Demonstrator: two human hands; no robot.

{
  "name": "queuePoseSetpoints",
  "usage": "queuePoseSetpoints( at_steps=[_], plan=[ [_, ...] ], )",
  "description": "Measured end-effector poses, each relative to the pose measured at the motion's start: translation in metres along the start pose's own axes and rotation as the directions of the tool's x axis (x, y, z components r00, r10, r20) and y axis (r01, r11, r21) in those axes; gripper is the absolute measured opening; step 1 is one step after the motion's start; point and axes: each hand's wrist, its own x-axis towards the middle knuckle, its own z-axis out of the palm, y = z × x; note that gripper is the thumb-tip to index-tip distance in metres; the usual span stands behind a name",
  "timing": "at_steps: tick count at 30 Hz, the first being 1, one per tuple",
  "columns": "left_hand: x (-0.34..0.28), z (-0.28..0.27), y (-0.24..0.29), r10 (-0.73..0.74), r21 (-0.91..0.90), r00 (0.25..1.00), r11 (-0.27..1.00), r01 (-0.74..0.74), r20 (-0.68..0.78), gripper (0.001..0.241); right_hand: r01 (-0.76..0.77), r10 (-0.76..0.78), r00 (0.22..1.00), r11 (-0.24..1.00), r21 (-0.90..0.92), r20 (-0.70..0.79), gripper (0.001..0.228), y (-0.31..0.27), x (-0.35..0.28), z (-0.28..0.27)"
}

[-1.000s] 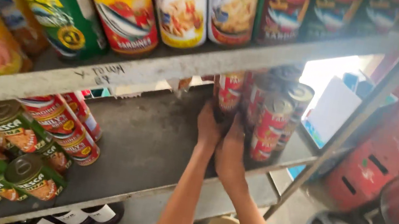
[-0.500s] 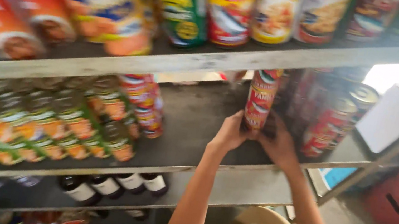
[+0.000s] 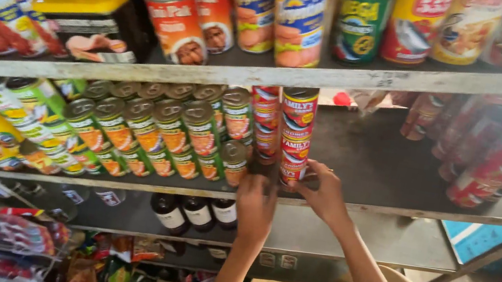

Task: Organizing and stacking various canned goods on metal shelves in a grocery store aisle.

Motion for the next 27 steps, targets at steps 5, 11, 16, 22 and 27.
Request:
queuePoseSetpoints(
  at_steps=[5,11,16,22,27],
  plan=[
    [0.004,-0.048,-0.018,-0.114,-0.169,0.982,0.982,0.087,-0.154,0.019,0.010,-0.010,1.000,0.999,0.034,0.003,0.059,-0.022,0.004,0.044],
    [0.011,-0.053,-0.036,-0.120,-0.196,0.978,0.977,0.086,-0.169,0.022,0.008,-0.010,0.999,0.999,-0.033,-0.038,0.060,-0.034,0.006,0.068],
    [0.013,-0.053,-0.037,-0.180,-0.201,0.974,0.968,0.150,-0.136,0.023,0.025,-0.032,0.997,0.994,-0.107,-0.067,0.061,-0.033,0.005,0.068],
    [0.016,-0.052,-0.040,-0.174,-0.126,0.977,0.979,0.159,-0.123,0.028,0.041,-0.048,0.998,0.991,-0.127,-0.048,0.056,-0.035,0.004,0.072],
    [0.012,-0.048,-0.041,-0.117,-0.107,0.982,0.989,0.101,-0.148,0.026,0.096,-0.106,0.992,0.985,-0.146,-0.064,0.052,-0.029,0.000,0.076]
  ],
)
